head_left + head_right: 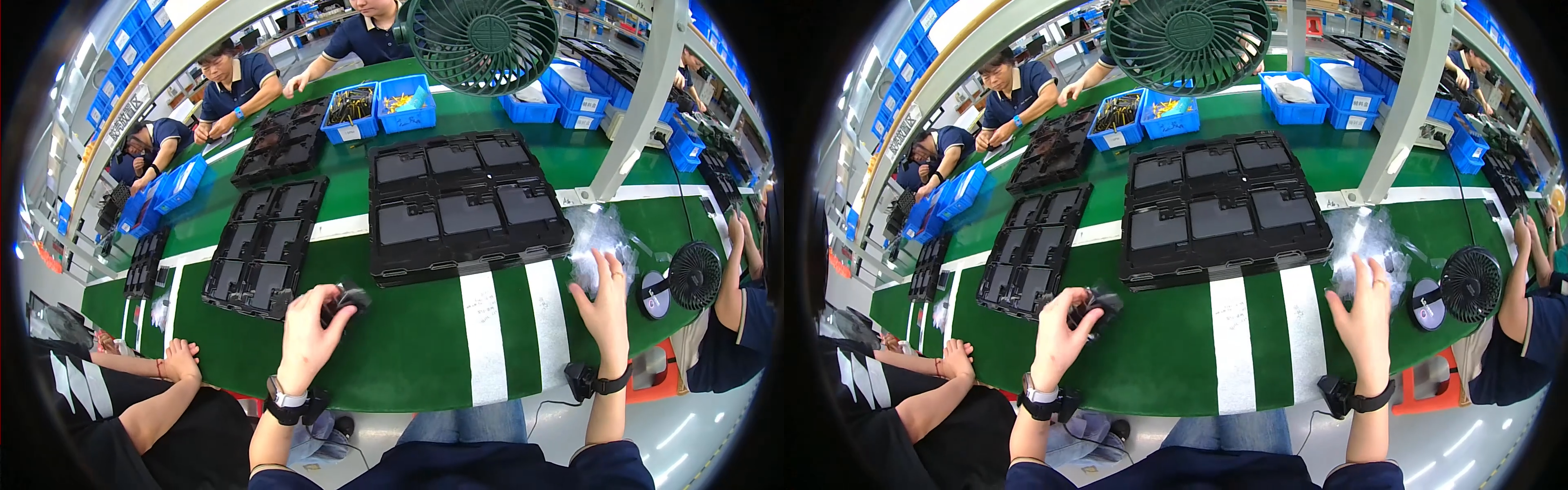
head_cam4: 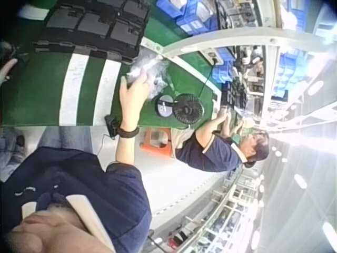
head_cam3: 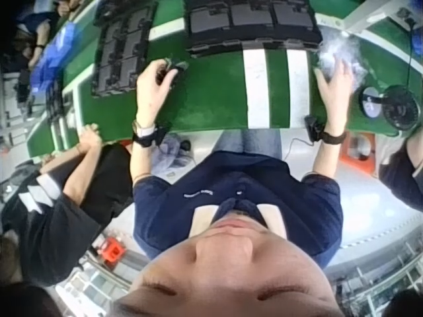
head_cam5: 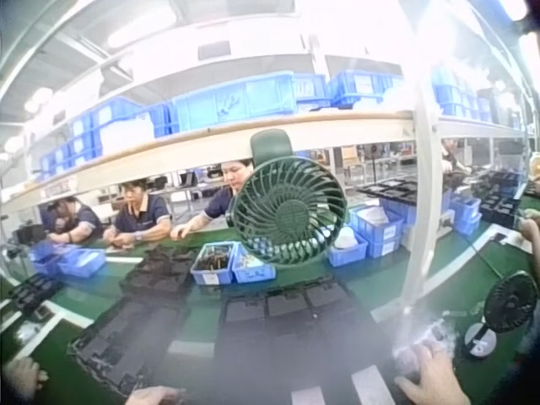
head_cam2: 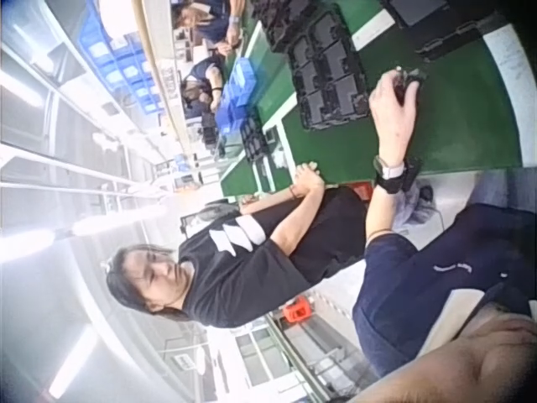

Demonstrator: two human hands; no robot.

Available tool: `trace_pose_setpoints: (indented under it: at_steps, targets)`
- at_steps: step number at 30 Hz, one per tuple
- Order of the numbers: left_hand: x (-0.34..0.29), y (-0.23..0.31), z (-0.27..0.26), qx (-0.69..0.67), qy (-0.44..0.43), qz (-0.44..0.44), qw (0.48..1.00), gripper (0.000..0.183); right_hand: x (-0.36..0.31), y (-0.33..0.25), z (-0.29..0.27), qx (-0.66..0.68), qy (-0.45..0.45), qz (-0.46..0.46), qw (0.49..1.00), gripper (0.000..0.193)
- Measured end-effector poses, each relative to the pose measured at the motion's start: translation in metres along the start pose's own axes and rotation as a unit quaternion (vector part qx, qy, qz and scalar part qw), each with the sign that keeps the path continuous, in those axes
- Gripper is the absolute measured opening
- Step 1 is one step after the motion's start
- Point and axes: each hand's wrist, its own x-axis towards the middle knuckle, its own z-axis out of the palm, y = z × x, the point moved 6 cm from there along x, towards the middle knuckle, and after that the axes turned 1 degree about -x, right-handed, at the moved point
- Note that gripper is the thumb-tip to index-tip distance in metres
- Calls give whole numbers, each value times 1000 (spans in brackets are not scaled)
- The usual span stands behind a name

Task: Applying protective films to small rectangular electronic components on a factory assembly line.

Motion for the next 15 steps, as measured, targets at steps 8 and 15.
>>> trace_pose_setpoints:
  at_steps: [8,15]
  targets:
    - [37,80,69,-365,-98,21,926,30,17,-139,31,461,-268,-181,827,53]
    - [32,71,112,-528,-128,8,840,13,25,-118,46,410,-130,-163,888,17]
